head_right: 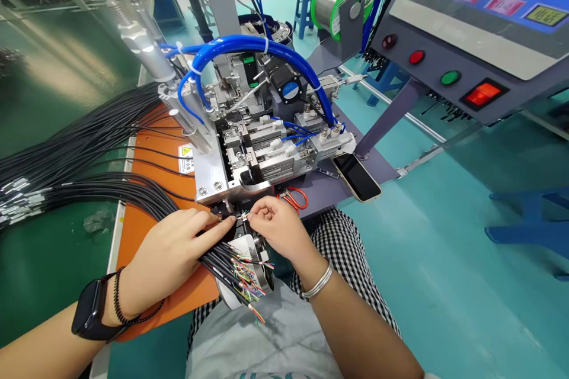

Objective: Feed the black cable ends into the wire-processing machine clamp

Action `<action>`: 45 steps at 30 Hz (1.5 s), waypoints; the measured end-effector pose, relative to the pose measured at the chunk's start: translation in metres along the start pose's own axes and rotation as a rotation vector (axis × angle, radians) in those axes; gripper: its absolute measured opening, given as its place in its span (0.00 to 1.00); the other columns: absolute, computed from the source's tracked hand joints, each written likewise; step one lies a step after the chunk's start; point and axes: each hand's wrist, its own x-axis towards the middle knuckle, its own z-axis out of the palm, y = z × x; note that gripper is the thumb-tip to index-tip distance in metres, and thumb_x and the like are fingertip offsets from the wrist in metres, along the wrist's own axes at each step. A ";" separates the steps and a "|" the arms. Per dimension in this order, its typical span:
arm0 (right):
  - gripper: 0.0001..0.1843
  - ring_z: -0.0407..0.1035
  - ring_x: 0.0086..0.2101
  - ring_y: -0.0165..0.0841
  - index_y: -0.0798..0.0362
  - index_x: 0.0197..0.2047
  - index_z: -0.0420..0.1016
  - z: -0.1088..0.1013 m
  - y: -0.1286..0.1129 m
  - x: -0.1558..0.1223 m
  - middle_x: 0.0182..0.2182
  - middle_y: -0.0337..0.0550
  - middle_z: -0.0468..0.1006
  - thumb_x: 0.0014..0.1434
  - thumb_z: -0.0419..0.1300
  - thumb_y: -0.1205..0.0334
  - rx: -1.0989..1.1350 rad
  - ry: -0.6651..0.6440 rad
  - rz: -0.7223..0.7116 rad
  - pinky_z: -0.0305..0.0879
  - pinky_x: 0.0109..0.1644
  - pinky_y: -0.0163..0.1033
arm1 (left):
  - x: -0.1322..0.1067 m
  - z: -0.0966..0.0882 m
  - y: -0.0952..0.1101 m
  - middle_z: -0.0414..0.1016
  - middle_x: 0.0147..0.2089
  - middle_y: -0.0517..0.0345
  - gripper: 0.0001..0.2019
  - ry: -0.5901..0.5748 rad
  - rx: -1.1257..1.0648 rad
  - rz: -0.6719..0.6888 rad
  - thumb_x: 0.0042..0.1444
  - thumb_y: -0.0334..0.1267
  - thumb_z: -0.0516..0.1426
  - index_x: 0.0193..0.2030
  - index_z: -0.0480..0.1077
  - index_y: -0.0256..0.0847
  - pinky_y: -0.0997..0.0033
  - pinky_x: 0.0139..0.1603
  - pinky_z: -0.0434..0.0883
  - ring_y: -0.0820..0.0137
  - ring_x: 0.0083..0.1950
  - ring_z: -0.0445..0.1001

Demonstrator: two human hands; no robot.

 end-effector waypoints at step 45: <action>0.04 0.64 0.29 0.30 0.53 0.31 0.70 0.006 -0.006 -0.005 0.27 0.37 0.70 0.54 0.56 0.63 -0.055 0.089 -0.073 0.61 0.34 0.35 | 0.005 -0.005 0.010 0.66 0.38 0.53 0.23 -0.105 0.098 -0.063 0.58 0.26 0.48 0.59 0.62 0.45 0.65 0.33 0.65 0.65 0.35 0.63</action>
